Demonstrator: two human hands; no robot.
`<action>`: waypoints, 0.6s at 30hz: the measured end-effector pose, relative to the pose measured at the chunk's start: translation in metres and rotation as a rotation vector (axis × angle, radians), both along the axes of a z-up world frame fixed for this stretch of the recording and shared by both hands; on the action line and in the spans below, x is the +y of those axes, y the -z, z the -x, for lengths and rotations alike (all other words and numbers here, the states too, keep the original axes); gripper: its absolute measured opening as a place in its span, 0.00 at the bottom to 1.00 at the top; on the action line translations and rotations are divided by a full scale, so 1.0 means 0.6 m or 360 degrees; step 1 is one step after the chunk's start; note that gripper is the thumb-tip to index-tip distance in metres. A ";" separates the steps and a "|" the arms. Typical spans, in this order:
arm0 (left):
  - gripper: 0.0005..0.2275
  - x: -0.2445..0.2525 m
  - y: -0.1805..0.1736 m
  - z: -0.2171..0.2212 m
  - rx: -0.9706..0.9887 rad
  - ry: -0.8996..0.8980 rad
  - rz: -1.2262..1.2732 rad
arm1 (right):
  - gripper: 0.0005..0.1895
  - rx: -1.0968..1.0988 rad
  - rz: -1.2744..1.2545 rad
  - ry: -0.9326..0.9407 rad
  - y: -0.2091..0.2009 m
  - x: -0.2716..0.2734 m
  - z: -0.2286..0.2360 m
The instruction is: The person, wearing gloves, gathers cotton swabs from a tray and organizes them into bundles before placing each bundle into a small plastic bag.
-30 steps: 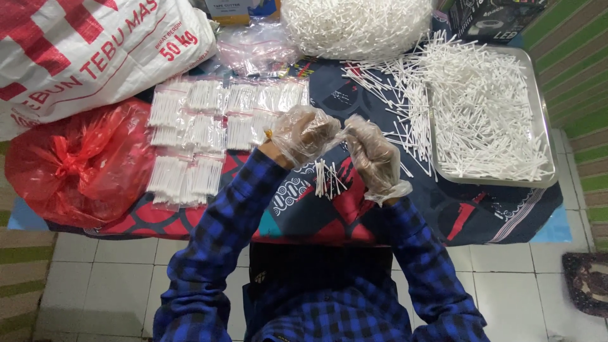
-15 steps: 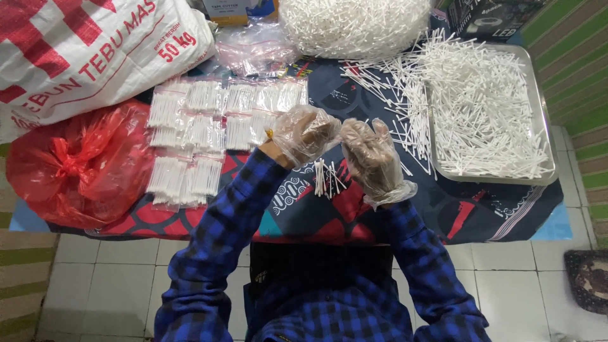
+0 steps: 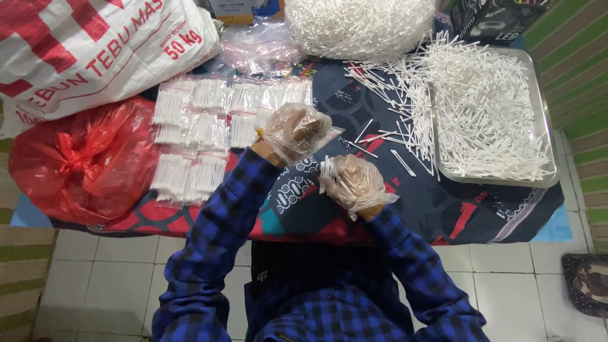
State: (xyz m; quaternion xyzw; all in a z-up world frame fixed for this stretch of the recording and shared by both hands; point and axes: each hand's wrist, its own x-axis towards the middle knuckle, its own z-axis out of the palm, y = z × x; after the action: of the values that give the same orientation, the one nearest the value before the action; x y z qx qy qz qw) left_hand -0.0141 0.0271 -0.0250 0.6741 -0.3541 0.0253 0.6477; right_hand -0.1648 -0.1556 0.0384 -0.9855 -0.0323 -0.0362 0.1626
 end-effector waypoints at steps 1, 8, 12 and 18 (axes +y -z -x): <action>0.28 0.013 0.007 -0.011 0.0040 0.0067 -0.0131 | 0.18 -0.0014 0.0124 -0.0011 0.022 0.001 -0.006; 0.30 0.021 -0.046 0.005 0.0039 0.0079 -0.0489 | 0.12 0.0251 0.0259 0.0070 0.033 -0.012 -0.038; 0.30 -0.027 0.113 -0.055 -0.0059 -0.0009 -0.0556 | 0.12 0.0419 0.0261 0.0125 0.024 -0.026 -0.053; 0.29 -0.002 0.020 -0.016 0.0026 0.0039 -0.0374 | 0.13 0.0690 -0.0093 0.0271 0.008 -0.066 -0.047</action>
State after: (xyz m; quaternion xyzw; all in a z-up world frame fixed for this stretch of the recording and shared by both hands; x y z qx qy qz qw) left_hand -0.0044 0.0262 -0.0372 0.7412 -0.3576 -0.0300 0.5673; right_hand -0.1369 -0.1952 0.0335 -0.9643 0.0876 0.1618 0.1905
